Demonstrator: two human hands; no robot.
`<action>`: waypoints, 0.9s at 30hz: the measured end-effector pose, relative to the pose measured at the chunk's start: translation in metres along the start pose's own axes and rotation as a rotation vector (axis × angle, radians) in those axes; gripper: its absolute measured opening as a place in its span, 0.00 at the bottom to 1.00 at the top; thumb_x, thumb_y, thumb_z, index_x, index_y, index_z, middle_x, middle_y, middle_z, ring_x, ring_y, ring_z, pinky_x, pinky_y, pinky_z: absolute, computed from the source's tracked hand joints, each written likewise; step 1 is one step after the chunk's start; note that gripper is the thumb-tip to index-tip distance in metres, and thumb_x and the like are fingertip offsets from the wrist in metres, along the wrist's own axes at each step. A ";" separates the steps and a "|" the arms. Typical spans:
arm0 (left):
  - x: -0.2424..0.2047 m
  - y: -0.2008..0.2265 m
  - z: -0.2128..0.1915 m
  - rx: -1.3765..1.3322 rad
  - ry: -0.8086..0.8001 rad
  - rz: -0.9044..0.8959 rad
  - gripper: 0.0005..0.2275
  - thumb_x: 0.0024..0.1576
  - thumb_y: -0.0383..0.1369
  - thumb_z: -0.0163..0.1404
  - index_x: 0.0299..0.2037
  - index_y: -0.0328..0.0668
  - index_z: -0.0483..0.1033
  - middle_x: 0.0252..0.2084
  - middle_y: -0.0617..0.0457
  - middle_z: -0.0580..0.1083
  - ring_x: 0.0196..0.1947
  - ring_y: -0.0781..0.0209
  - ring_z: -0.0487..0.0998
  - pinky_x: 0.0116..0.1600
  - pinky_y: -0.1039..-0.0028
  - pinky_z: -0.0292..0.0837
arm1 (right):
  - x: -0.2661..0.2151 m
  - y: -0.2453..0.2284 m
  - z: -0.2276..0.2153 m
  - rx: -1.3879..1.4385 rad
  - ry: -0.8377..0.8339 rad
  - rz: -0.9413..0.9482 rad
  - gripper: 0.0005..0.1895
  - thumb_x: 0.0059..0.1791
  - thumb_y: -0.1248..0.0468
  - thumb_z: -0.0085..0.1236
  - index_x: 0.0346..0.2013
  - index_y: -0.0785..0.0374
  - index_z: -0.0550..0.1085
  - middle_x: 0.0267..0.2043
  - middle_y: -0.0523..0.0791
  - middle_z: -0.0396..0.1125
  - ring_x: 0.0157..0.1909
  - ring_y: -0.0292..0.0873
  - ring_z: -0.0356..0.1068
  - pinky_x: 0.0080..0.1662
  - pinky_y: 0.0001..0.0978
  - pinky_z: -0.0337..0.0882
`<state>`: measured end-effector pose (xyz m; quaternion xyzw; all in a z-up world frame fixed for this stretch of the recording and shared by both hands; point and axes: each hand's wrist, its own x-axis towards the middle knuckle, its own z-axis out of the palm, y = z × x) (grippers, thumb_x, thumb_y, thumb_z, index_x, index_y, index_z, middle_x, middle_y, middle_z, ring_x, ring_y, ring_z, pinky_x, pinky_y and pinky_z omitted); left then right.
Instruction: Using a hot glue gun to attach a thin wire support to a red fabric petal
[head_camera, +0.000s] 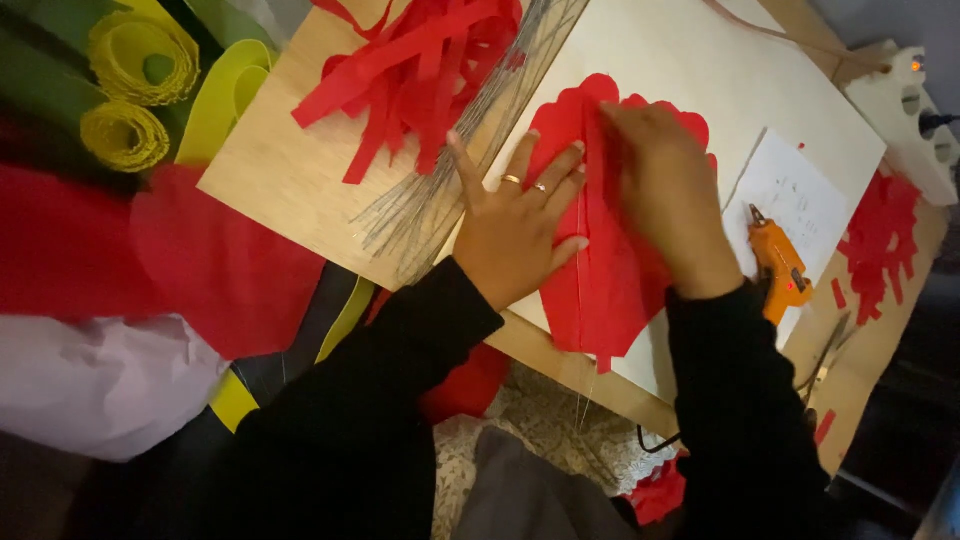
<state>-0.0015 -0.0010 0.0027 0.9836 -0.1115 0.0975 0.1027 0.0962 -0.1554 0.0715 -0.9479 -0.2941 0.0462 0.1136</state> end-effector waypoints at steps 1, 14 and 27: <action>0.000 0.000 -0.001 0.000 0.001 0.001 0.33 0.62 0.65 0.37 0.74 0.63 0.63 0.79 0.66 0.56 0.79 0.50 0.50 0.64 0.11 0.31 | -0.002 0.004 0.007 0.000 0.001 0.000 0.25 0.52 0.74 0.46 0.65 0.68 0.71 0.52 0.59 0.71 0.50 0.61 0.68 0.45 0.50 0.68; 0.001 0.000 0.001 -0.030 -0.008 -0.005 0.33 0.63 0.65 0.34 0.73 0.61 0.63 0.78 0.66 0.58 0.79 0.50 0.47 0.64 0.11 0.27 | 0.004 -0.009 0.028 -0.299 0.022 0.035 0.18 0.60 0.60 0.46 0.63 0.66 0.67 0.49 0.53 0.63 0.39 0.59 0.67 0.27 0.51 0.67; 0.000 -0.001 -0.003 -0.025 0.044 0.000 0.33 0.62 0.64 0.38 0.73 0.60 0.65 0.77 0.66 0.59 0.77 0.50 0.53 0.63 0.11 0.33 | 0.008 0.011 0.023 -0.035 0.040 0.005 0.23 0.55 0.72 0.48 0.65 0.63 0.73 0.45 0.55 0.67 0.41 0.57 0.66 0.37 0.44 0.66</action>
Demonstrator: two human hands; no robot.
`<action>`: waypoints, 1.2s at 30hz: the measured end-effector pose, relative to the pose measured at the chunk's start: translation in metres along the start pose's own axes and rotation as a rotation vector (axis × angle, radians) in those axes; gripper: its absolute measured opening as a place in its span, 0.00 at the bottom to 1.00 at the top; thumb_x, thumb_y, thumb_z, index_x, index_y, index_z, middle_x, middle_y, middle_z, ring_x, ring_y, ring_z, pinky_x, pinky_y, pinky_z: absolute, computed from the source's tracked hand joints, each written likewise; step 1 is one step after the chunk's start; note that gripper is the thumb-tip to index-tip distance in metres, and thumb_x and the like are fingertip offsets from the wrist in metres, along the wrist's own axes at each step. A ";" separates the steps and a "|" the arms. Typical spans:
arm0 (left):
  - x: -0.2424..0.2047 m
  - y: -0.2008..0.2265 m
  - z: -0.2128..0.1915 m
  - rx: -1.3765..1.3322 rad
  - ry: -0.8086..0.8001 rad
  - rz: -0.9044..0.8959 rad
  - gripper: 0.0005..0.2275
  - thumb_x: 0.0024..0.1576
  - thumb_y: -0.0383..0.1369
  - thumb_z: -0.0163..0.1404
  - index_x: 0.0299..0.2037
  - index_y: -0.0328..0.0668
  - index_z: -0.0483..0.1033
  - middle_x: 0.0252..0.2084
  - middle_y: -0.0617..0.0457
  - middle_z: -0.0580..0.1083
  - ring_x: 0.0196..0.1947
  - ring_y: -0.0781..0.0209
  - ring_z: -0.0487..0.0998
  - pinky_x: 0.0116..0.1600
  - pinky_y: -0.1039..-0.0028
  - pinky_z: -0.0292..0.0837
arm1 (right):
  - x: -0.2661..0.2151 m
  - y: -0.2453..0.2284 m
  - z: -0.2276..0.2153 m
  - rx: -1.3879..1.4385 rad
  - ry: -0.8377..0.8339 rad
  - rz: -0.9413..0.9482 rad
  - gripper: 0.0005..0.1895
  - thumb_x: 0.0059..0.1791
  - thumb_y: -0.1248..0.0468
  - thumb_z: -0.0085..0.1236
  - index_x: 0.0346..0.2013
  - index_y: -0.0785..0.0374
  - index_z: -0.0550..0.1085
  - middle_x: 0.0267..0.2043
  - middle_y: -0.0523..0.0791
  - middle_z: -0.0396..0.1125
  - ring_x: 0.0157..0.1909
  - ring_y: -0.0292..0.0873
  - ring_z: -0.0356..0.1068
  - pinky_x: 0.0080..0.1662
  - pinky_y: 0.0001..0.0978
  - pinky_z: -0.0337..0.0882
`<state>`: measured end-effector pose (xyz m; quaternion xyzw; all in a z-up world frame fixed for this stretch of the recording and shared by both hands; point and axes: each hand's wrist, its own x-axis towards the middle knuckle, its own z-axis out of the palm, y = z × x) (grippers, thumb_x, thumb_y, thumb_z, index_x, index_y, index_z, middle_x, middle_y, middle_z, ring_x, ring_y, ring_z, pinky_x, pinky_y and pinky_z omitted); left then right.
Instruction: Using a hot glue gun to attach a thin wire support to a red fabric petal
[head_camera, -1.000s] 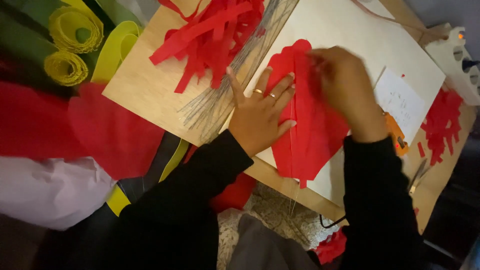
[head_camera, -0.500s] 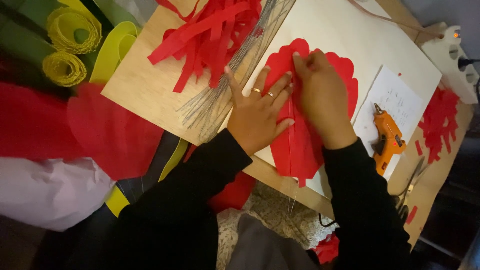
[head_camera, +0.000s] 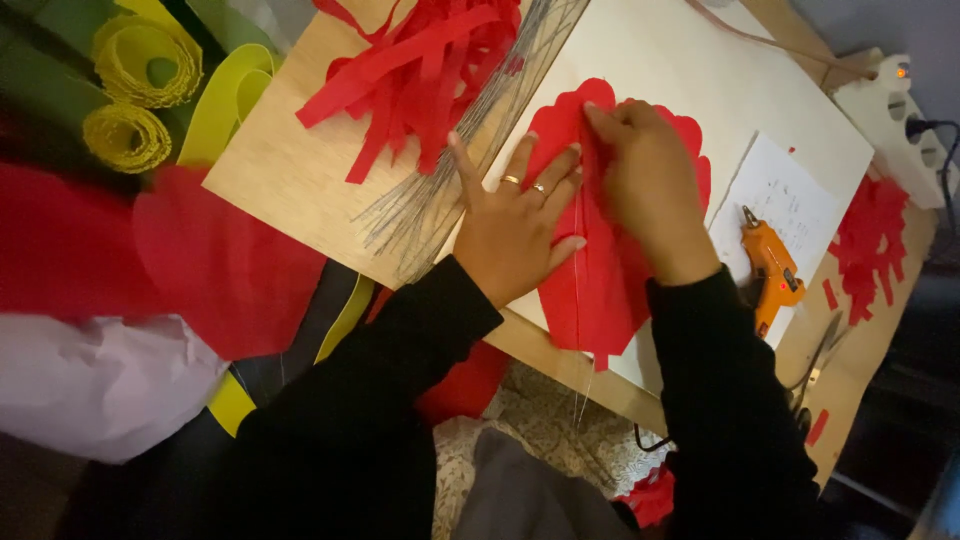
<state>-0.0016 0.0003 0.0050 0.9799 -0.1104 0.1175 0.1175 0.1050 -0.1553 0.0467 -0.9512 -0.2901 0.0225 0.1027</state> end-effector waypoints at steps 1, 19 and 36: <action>0.000 0.000 0.002 0.000 0.000 0.000 0.33 0.62 0.64 0.38 0.73 0.60 0.65 0.77 0.66 0.59 0.77 0.50 0.53 0.63 0.11 0.33 | 0.004 -0.011 -0.002 0.000 0.000 0.000 0.23 0.55 0.72 0.48 0.65 0.63 0.73 0.45 0.55 0.67 0.41 0.57 0.66 0.37 0.44 0.66; 0.001 0.001 0.003 0.027 -0.061 -0.009 0.33 0.63 0.66 0.32 0.75 0.64 0.60 0.79 0.66 0.54 0.79 0.50 0.49 0.64 0.11 0.30 | 0.020 -0.008 -0.008 -0.042 -0.046 0.114 0.17 0.52 0.70 0.45 0.51 0.67 0.78 0.42 0.53 0.68 0.35 0.56 0.67 0.31 0.45 0.63; 0.001 -0.003 -0.004 -0.145 -0.085 0.026 0.29 0.62 0.57 0.43 0.70 0.54 0.64 0.75 0.59 0.60 0.76 0.41 0.51 0.63 0.09 0.26 | -0.004 -0.015 -0.023 0.205 -0.038 0.049 0.20 0.56 0.74 0.41 0.57 0.67 0.78 0.48 0.62 0.69 0.53 0.71 0.68 0.48 0.60 0.72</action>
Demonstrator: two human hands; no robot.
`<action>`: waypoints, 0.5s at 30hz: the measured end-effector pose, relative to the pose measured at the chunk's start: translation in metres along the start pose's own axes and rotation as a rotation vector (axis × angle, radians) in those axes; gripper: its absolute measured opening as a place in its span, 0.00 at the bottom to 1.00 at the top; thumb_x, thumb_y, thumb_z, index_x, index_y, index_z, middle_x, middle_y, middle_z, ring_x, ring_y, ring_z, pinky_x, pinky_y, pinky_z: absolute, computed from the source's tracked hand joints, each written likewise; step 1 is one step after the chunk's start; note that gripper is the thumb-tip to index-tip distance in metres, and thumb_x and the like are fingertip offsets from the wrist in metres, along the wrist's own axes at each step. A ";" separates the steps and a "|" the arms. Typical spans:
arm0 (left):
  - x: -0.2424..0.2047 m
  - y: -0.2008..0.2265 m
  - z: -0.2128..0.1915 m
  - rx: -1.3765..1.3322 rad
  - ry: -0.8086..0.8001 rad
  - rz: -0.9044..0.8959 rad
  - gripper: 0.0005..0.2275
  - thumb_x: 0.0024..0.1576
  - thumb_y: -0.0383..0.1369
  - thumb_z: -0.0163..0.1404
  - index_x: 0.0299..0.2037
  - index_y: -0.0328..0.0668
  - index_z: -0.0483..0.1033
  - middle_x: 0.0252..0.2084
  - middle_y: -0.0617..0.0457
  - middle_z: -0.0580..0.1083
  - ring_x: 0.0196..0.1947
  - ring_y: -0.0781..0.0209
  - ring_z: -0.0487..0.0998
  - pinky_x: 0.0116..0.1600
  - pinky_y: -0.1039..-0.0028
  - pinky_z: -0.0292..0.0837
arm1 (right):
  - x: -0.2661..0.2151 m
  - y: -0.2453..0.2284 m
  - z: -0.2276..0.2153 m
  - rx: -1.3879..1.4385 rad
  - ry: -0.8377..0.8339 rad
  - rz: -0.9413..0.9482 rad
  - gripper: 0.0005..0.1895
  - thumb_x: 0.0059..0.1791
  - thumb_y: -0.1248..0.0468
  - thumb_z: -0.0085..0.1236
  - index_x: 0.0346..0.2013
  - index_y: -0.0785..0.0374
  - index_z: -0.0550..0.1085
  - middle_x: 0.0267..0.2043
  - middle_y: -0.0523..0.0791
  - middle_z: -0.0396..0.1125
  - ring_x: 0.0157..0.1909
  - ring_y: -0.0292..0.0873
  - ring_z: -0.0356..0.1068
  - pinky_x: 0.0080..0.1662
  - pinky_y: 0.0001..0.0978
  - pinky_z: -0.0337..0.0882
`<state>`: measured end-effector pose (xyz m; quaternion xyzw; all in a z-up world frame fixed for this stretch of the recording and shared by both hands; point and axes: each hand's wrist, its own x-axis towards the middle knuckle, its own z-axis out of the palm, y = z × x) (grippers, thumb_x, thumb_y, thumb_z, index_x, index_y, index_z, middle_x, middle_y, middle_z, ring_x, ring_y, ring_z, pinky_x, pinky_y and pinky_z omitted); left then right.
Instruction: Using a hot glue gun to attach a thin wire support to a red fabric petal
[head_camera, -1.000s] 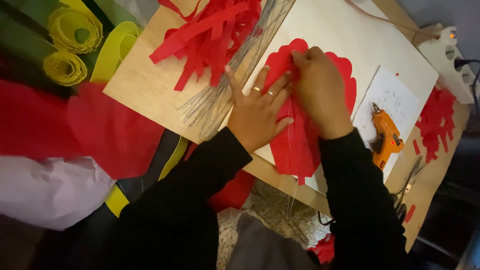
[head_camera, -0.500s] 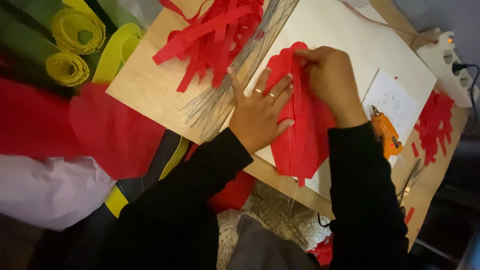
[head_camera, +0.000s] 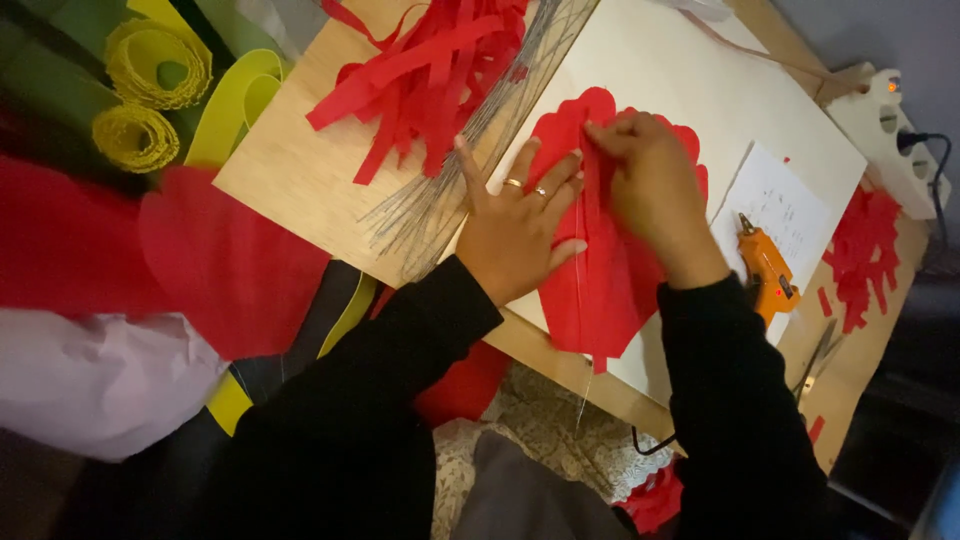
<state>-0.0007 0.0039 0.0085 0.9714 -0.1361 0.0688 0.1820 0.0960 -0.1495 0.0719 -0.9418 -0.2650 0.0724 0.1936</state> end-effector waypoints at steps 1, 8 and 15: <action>0.000 0.000 0.000 -0.002 -0.003 0.002 0.29 0.62 0.57 0.43 0.70 0.54 0.64 0.75 0.59 0.60 0.76 0.41 0.51 0.63 0.09 0.26 | -0.001 -0.009 0.003 0.001 -0.001 0.004 0.20 0.56 0.74 0.41 0.57 0.67 0.78 0.48 0.62 0.69 0.53 0.71 0.68 0.48 0.60 0.72; 0.003 0.000 -0.003 0.016 -0.083 -0.031 0.29 0.60 0.54 0.41 0.71 0.58 0.62 0.76 0.63 0.58 0.77 0.45 0.48 0.65 0.13 0.26 | -0.010 0.000 0.017 0.009 0.130 -0.034 0.15 0.58 0.70 0.47 0.56 0.69 0.77 0.49 0.60 0.68 0.53 0.68 0.69 0.47 0.53 0.71; 0.000 0.001 -0.002 0.035 -0.012 -0.030 0.30 0.58 0.55 0.43 0.70 0.59 0.64 0.75 0.62 0.61 0.77 0.44 0.50 0.64 0.13 0.28 | -0.002 -0.018 0.010 0.203 0.166 0.202 0.20 0.63 0.53 0.45 0.50 0.66 0.77 0.45 0.59 0.71 0.50 0.66 0.71 0.46 0.55 0.68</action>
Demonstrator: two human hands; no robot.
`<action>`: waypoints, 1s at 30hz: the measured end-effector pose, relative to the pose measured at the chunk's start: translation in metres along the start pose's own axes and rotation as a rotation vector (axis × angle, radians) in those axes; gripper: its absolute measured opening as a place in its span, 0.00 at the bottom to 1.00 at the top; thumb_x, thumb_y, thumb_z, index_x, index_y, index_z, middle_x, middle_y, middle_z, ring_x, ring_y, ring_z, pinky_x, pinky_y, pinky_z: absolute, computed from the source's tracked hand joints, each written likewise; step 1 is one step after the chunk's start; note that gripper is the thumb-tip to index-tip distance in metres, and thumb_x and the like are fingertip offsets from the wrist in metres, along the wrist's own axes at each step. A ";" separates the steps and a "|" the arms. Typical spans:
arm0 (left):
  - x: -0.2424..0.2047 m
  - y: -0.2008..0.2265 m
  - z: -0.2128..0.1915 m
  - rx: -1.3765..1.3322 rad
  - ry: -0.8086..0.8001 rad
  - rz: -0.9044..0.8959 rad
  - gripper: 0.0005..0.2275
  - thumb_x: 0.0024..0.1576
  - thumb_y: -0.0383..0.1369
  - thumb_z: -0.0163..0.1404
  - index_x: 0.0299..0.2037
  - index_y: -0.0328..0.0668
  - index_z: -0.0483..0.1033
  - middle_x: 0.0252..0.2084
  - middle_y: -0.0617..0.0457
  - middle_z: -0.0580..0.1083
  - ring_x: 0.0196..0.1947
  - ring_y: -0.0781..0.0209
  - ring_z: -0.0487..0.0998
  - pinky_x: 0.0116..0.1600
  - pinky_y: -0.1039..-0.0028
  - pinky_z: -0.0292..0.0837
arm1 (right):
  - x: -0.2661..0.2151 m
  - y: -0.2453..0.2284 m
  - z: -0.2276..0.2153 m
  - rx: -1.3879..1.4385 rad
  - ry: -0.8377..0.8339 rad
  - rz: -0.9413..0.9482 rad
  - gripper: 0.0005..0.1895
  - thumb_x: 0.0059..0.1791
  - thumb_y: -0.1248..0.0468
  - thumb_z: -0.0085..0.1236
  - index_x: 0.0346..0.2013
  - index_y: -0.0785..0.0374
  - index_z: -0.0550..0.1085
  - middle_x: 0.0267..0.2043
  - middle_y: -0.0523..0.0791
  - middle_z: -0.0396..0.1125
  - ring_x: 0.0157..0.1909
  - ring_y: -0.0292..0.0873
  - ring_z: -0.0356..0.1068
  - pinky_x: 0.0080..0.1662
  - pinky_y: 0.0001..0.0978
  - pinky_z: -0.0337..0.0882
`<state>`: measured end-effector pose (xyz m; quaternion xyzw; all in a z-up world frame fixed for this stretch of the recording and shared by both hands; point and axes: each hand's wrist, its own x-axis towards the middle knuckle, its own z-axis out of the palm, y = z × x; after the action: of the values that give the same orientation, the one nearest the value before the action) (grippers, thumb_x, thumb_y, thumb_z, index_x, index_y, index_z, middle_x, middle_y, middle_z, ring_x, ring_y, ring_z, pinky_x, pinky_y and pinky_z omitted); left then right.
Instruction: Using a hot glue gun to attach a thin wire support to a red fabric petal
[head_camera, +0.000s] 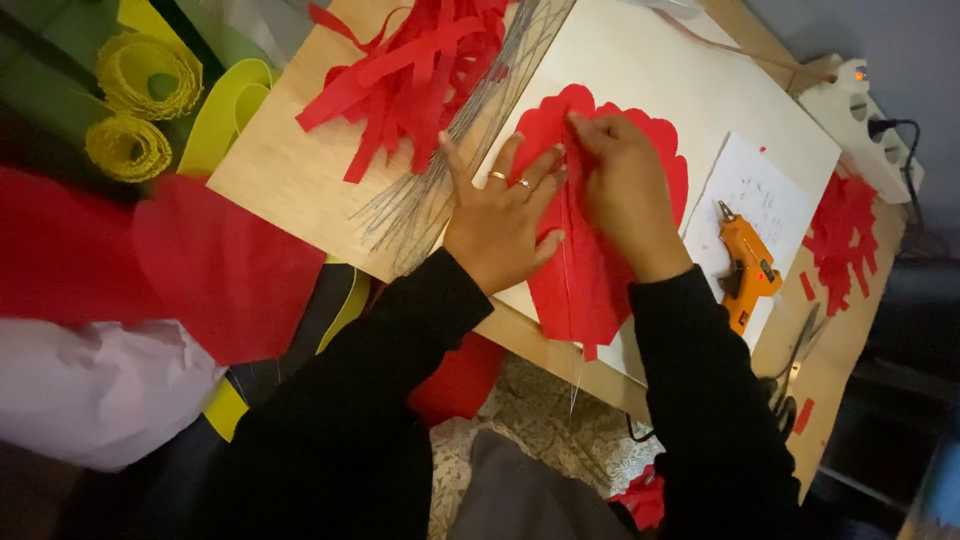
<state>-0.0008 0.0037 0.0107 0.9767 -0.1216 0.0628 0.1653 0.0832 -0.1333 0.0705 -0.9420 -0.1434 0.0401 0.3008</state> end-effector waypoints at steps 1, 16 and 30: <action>0.001 -0.001 0.002 0.000 0.001 0.001 0.30 0.58 0.55 0.43 0.70 0.59 0.64 0.75 0.62 0.61 0.77 0.44 0.50 0.64 0.13 0.28 | 0.001 0.003 0.005 -0.001 0.001 0.000 0.20 0.63 0.53 0.45 0.50 0.66 0.77 0.45 0.59 0.71 0.50 0.66 0.71 0.46 0.55 0.68; -0.002 -0.005 0.011 -0.063 0.069 0.028 0.29 0.57 0.53 0.44 0.69 0.55 0.65 0.74 0.60 0.64 0.75 0.43 0.54 0.64 0.12 0.27 | -0.015 0.004 0.008 -0.384 0.006 -0.290 0.18 0.56 0.68 0.52 0.62 0.64 0.75 0.56 0.57 0.66 0.56 0.66 0.67 0.54 0.49 0.72; -0.001 -0.006 0.014 -0.089 0.078 0.048 0.29 0.58 0.53 0.44 0.69 0.54 0.65 0.74 0.58 0.62 0.76 0.41 0.52 0.64 0.12 0.22 | 0.001 -0.033 -0.005 -0.049 -0.077 0.429 0.23 0.56 0.36 0.44 0.47 0.48 0.74 0.49 0.48 0.71 0.54 0.57 0.73 0.54 0.49 0.68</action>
<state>0.0012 0.0047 -0.0039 0.9621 -0.1408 0.0994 0.2115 0.0771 -0.1097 0.0936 -0.9557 0.0481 0.1358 0.2566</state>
